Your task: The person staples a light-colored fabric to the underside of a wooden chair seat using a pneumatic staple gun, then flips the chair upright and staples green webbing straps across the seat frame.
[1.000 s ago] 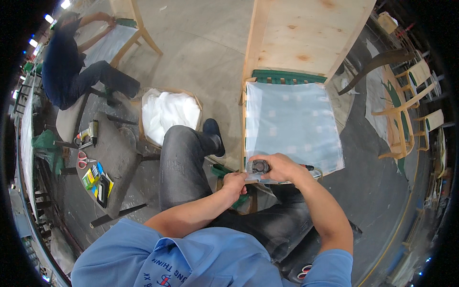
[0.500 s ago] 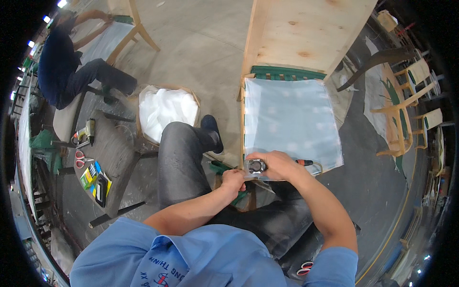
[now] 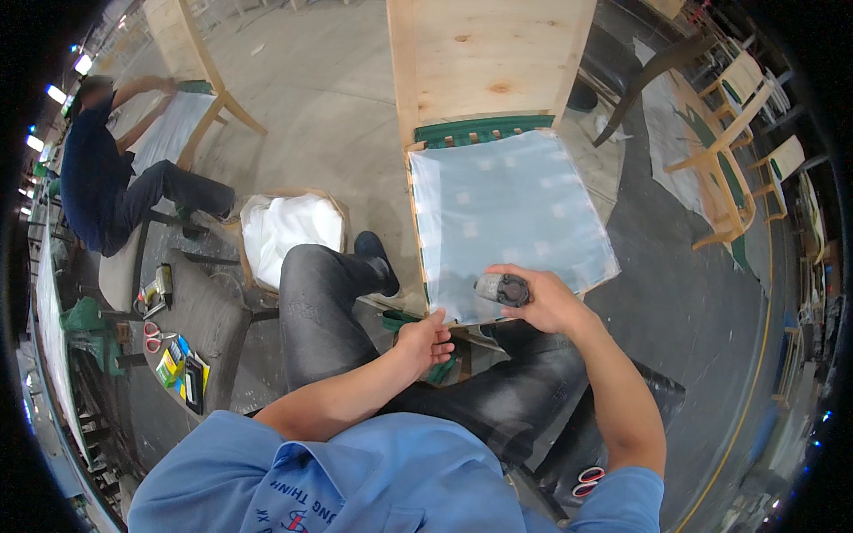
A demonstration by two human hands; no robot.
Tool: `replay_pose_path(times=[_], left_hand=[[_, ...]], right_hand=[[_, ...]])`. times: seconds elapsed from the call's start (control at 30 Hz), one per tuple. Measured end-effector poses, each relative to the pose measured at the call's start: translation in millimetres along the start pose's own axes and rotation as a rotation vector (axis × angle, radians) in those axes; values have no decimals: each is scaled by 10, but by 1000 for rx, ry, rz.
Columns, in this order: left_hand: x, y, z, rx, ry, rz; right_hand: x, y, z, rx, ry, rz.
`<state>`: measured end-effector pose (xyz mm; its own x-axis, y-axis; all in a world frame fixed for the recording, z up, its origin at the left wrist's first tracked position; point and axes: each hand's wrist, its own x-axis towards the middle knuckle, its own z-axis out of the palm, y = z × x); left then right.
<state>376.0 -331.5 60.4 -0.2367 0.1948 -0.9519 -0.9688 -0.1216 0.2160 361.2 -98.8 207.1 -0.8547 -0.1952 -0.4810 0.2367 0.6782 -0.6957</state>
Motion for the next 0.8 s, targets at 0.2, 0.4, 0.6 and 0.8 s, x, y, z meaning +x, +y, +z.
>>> replay_pose_path(times=[0.2, 0.4, 0.6, 0.8], left_hand=[[203, -6, 125, -48, 64, 38], [34, -168, 73, -104, 104, 20], [59, -33, 123, -190, 98, 68], [189, -63, 50, -211, 79, 85]], right_hand=[[-154, 75, 85, 85, -2, -34], [-210, 222, 120, 121, -4, -9], [-146, 151, 142, 103, -13, -21], [-100, 163, 186, 144, -47, -19]])
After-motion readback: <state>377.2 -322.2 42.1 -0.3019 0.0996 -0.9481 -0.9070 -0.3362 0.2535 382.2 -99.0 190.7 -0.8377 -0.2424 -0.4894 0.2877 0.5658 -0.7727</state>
